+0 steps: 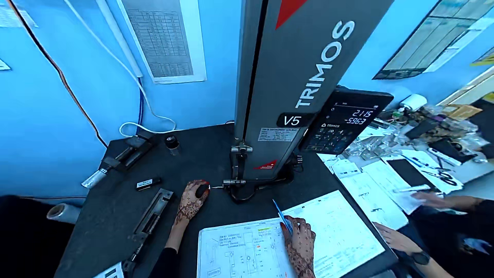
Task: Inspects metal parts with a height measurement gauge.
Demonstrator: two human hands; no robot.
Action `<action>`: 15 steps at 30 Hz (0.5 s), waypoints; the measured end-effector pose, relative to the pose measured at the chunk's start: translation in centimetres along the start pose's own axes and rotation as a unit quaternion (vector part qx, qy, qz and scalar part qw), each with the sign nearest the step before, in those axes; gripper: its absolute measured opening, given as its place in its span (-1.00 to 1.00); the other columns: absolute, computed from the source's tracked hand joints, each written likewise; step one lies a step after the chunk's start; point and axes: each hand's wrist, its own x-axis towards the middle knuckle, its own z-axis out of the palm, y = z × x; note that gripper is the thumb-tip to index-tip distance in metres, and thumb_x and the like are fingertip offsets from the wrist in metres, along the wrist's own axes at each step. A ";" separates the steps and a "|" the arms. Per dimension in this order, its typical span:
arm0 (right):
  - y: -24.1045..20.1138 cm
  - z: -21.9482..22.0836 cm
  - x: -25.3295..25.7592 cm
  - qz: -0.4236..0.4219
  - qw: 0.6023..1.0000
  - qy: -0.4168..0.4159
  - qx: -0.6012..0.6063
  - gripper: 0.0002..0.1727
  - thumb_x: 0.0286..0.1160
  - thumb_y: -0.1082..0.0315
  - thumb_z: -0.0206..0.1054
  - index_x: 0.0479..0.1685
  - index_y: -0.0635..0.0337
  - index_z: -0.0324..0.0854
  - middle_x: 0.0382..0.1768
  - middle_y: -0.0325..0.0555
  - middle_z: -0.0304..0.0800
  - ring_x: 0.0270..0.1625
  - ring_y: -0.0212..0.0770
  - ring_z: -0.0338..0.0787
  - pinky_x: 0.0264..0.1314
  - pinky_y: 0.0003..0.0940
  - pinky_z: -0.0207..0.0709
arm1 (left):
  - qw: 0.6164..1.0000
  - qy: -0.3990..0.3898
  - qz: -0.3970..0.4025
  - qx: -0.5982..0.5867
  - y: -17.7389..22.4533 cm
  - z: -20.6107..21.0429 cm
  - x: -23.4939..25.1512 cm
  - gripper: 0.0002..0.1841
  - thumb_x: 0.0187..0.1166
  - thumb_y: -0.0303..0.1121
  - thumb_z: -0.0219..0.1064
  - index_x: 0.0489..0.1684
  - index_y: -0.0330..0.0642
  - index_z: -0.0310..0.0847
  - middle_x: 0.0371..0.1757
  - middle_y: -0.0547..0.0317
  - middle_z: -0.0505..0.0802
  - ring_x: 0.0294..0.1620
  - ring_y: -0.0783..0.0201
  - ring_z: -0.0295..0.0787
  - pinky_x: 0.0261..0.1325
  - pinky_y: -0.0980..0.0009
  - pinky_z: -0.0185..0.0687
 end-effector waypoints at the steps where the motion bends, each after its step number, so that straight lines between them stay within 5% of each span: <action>1: 0.0 -0.1 0.2 0.017 1.000 -0.013 0.003 -0.62 0.54 0.10 0.36 0.13 0.16 0.78 0.08 0.28 0.78 0.16 0.40 0.74 0.18 0.34 0.49 | 1.000 -0.002 -0.003 -0.004 0.0 0.0 0.0 -0.63 0.52 -0.17 0.40 0.15 -0.20 0.83 0.32 -0.09 0.83 0.48 -0.14 0.65 0.62 -0.07 0.41; 6: -0.8 -1.7 0.2 0.066 0.994 -0.026 0.083 -0.69 0.60 0.20 0.28 0.07 0.21 0.75 -0.01 0.17 0.81 0.14 0.29 0.75 0.18 0.30 0.48 | 0.999 0.033 0.004 -0.030 -0.5 0.0 0.2 -0.67 0.55 -0.21 0.34 0.12 -0.18 0.82 0.26 -0.08 0.85 0.35 -0.08 0.74 0.38 -0.03 0.61; 8: -1.4 -2.8 -0.8 0.101 0.978 -0.025 0.182 -0.69 0.66 0.24 0.21 0.15 0.27 0.68 -0.14 0.05 0.82 -0.03 0.10 0.79 0.09 0.15 0.57 | 0.994 0.110 0.012 -0.025 0.0 -0.1 -0.4 -0.66 0.59 -0.26 0.25 0.11 -0.26 0.82 0.17 -0.15 0.88 0.21 -0.13 0.80 0.32 -0.06 0.64; 9: -1.7 -3.4 -1.5 0.119 0.964 -0.024 0.235 -0.68 0.70 0.27 0.14 0.19 0.29 0.61 -0.30 -0.07 0.78 -0.23 -0.08 0.79 -0.11 -0.04 0.63 | 0.988 0.151 0.018 -0.018 0.7 -0.3 -1.1 -0.65 0.62 -0.30 0.21 0.13 -0.32 0.81 0.13 -0.20 0.88 0.18 -0.16 0.82 0.32 -0.08 0.65; 12: -2.8 -5.1 -3.6 0.163 0.901 -0.046 0.399 -0.65 0.75 0.36 -0.06 0.34 0.38 0.37 -0.56 -0.27 0.59 -0.56 -0.40 0.60 -0.44 -0.41 0.54 | 0.983 0.179 0.042 -0.024 6.2 -1.0 -5.6 -0.63 0.68 -0.39 0.10 0.21 -0.44 0.72 0.03 -0.16 0.90 0.05 -0.04 0.87 0.22 0.02 0.74; 15: -5.0 -6.8 -6.0 0.147 0.874 -0.121 0.448 -0.62 0.76 0.41 -0.09 0.39 0.47 0.33 -0.52 -0.22 0.58 -0.52 -0.41 0.57 -0.38 -0.37 0.55 | 0.991 0.081 0.095 -0.055 13.3 -0.4 -13.1 -0.67 0.64 -0.41 0.15 0.14 -0.41 0.77 -0.09 -0.02 0.95 -0.10 0.13 0.94 0.08 0.14 0.85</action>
